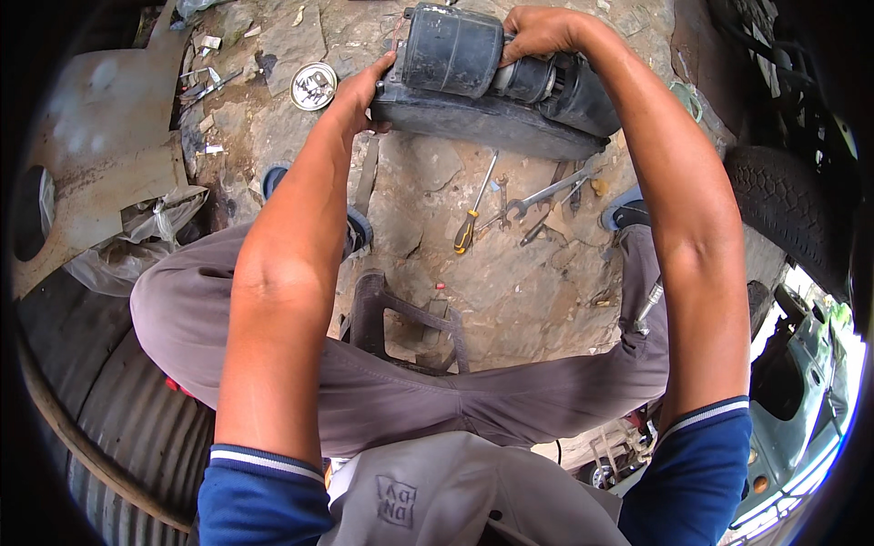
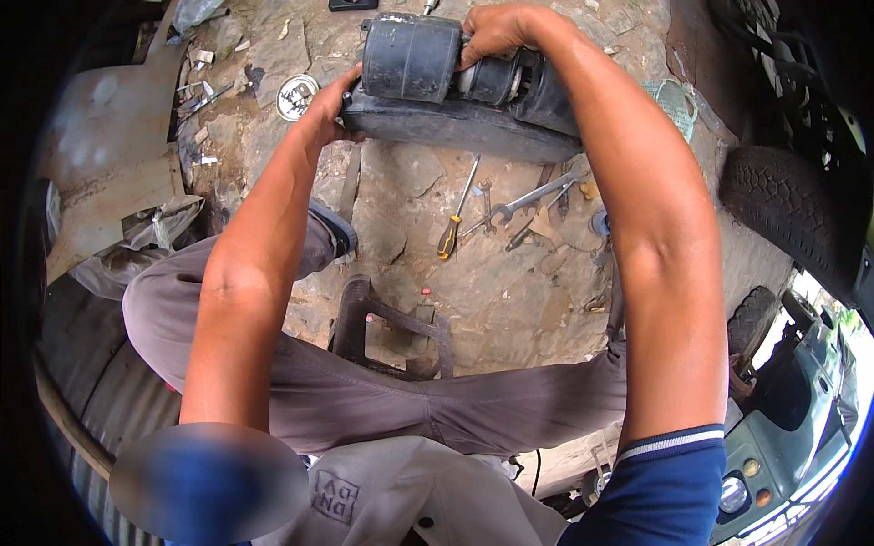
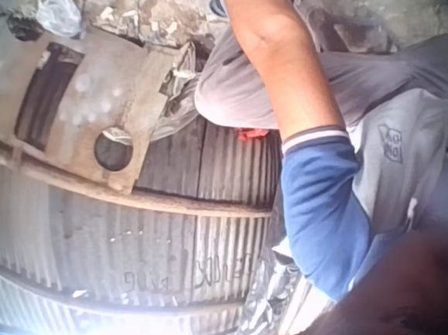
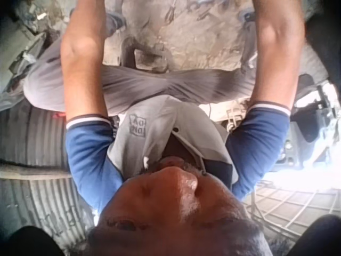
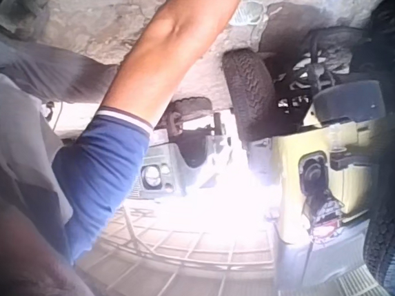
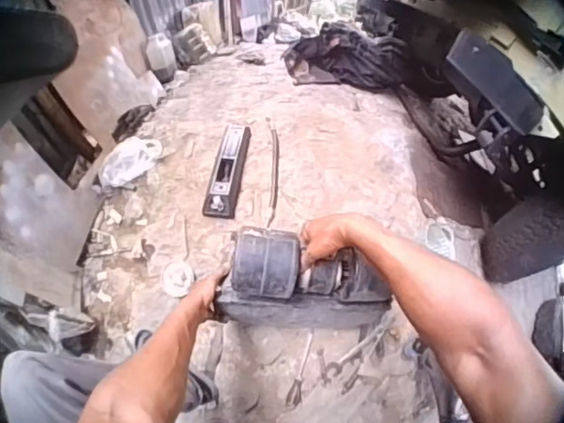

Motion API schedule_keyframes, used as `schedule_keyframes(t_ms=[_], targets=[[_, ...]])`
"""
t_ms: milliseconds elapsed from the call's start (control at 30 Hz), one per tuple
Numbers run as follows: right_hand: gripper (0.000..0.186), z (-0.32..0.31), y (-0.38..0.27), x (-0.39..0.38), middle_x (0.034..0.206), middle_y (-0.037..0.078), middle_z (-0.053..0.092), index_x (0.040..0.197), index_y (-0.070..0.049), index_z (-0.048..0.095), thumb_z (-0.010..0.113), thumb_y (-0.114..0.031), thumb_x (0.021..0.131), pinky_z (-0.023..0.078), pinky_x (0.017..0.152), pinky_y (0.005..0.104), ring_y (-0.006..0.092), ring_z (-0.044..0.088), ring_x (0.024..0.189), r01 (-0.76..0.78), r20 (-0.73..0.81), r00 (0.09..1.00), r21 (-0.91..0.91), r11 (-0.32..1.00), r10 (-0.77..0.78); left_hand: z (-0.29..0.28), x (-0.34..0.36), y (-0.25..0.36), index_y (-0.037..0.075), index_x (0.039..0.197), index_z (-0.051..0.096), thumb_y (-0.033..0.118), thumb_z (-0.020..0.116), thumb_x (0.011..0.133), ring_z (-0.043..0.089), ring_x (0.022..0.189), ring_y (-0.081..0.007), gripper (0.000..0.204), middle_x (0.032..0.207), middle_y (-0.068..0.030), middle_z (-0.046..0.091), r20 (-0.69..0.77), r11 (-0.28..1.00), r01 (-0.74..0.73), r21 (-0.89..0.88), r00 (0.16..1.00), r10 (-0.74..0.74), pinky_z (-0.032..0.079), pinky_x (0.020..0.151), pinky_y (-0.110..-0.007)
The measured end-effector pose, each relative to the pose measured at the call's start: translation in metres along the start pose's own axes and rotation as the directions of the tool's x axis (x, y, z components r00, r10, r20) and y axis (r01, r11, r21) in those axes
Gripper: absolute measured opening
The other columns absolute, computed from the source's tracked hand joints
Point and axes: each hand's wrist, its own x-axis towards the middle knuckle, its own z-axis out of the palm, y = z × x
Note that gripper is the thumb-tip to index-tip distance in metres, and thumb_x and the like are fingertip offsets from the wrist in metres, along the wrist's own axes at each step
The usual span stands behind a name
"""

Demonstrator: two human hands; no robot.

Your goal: The person disassembles and inspects an automotive blower motor housing and heater core assembly by hand, removing the motor and internal components while using a screwdriver to pry and loosen parts.

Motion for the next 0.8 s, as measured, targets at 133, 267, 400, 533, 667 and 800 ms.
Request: schedule_keyframes(t_ms=[133,267,400,533,667,800], targets=[[0.037,0.003,-0.005,0.007,0.064,0.007,0.066,0.075,-0.004,0.072,0.074,-0.040,0.078,0.049,0.057,0.0369,0.0196,0.061,0.060,0.040,-0.018,0.999,-0.074,0.996,-0.041,-0.004,-0.004,-0.001,0.004,0.127,0.060,0.063,0.071,0.081,0.059,0.107,-0.0363,0.076,0.128,-0.0157,0.058,0.022,0.995,-0.032,-0.095,0.999,0.034,0.053,0.073,-0.054],[0.040,0.003,0.003,0.004,0.065,0.009,0.067,0.077,-0.002,0.073,0.074,-0.042,0.076,0.050,0.058,0.0378,0.0212,0.062,0.061,0.045,0.051,0.998,0.035,0.998,-0.047,0.000,-0.009,0.001,0.004,0.123,0.060,0.065,0.069,0.082,0.059,0.105,-0.0354,0.074,0.124,-0.0149,0.059,0.051,0.996,-0.044,-0.076,0.998,0.048,0.054,0.072,-0.051],[0.043,-0.001,0.005,0.008,0.067,0.010,0.068,0.080,-0.002,0.073,0.075,-0.045,0.075,0.051,0.060,0.0383,0.0220,0.064,0.063,0.043,-0.074,0.996,-0.098,0.994,-0.050,-0.007,0.002,0.005,0.007,0.122,0.060,0.066,0.066,0.083,0.058,0.104,-0.0339,0.071,0.122,-0.0139,0.060,0.065,0.999,-0.017,-0.037,0.998,0.020,0.054,0.070,-0.049],[0.051,0.001,0.006,0.005,0.088,0.018,0.074,0.095,-0.002,0.075,0.077,-0.047,0.073,0.055,0.077,0.0421,0.0307,0.070,0.084,0.032,-0.193,0.979,-0.165,0.986,-0.064,-0.001,-0.003,0.005,0.010,0.123,0.059,0.068,0.064,0.084,0.056,0.106,-0.0346,0.070,0.122,-0.0145,0.059,0.080,0.999,-0.024,-0.031,0.996,0.026,0.055,0.071,-0.050],[0.050,0.014,0.007,-0.037,0.105,0.024,0.072,0.108,-0.001,0.073,0.075,-0.042,0.078,0.053,0.090,0.0444,0.0360,0.069,0.101,0.049,-0.602,0.789,-0.130,0.990,-0.118,0.007,-0.001,0.012,0.010,0.123,0.060,0.069,0.063,0.083,0.055,0.109,-0.0349,0.071,0.123,-0.0141,0.059,0.087,1.000,-0.011,-0.006,0.996,0.011,0.055,0.072,-0.051],[0.032,0.056,-0.040,-0.098,0.086,0.016,0.072,0.099,-0.002,0.070,0.072,-0.032,0.088,0.053,0.069,0.0396,0.0246,0.069,0.077,0.135,-0.965,0.221,-0.113,0.984,-0.141,-0.009,0.003,0.011,0.012,0.121,0.060,0.071,0.063,0.083,0.055,0.109,-0.0348,0.070,0.124,-0.0133,0.059,0.080,0.999,0.046,0.005,0.996,-0.047,0.055,0.072,-0.051]])
